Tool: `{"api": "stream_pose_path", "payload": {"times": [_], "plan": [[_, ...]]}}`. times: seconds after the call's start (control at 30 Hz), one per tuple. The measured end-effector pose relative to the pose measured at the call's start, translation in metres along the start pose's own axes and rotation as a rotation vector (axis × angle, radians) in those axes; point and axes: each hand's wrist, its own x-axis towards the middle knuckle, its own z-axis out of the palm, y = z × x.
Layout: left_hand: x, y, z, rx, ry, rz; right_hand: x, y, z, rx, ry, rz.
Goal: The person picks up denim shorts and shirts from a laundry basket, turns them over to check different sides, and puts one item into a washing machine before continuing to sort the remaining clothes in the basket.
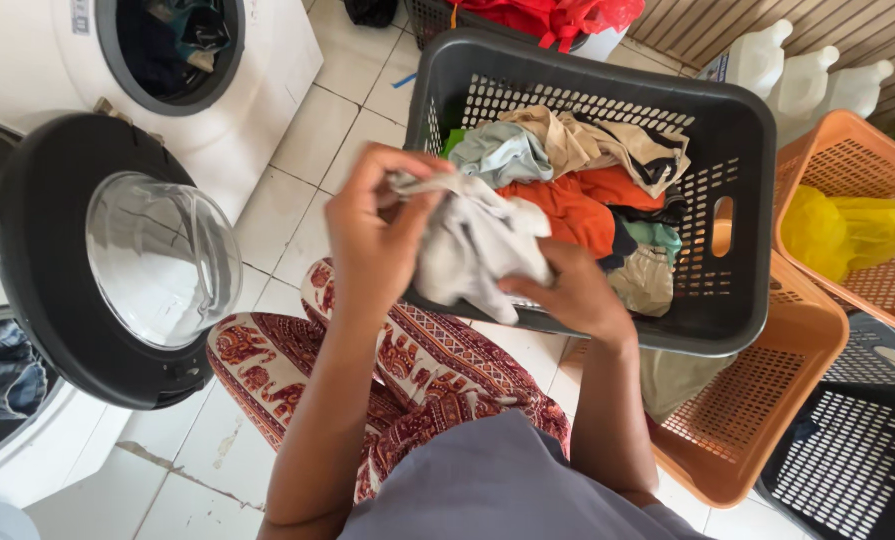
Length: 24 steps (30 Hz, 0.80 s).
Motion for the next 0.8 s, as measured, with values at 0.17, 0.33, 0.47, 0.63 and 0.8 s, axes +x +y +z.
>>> {"api": "stream_pose_path", "payload": {"times": [0.17,0.33,0.47,0.63,0.8], "plan": [[-0.003,-0.011,0.009,-0.242,-0.069,0.093,-0.005,0.010,0.005,-0.038,-0.004,-0.130],[-0.015,-0.029,0.016,-0.122,-0.032,0.078,-0.024,0.029,0.004,0.002,0.402,-0.217],[-0.032,-0.049,0.010,-0.304,0.033,-0.212,-0.025,0.043,-0.004,-0.330,0.714,-0.132],[-0.038,-0.081,0.012,0.256,-0.261,-0.175,-0.021,0.051,-0.002,0.035,0.787,0.054],[-0.035,-0.082,0.034,0.593,-0.251,-0.089,-0.014,0.017,0.006,1.120,0.435,-0.260]]}}
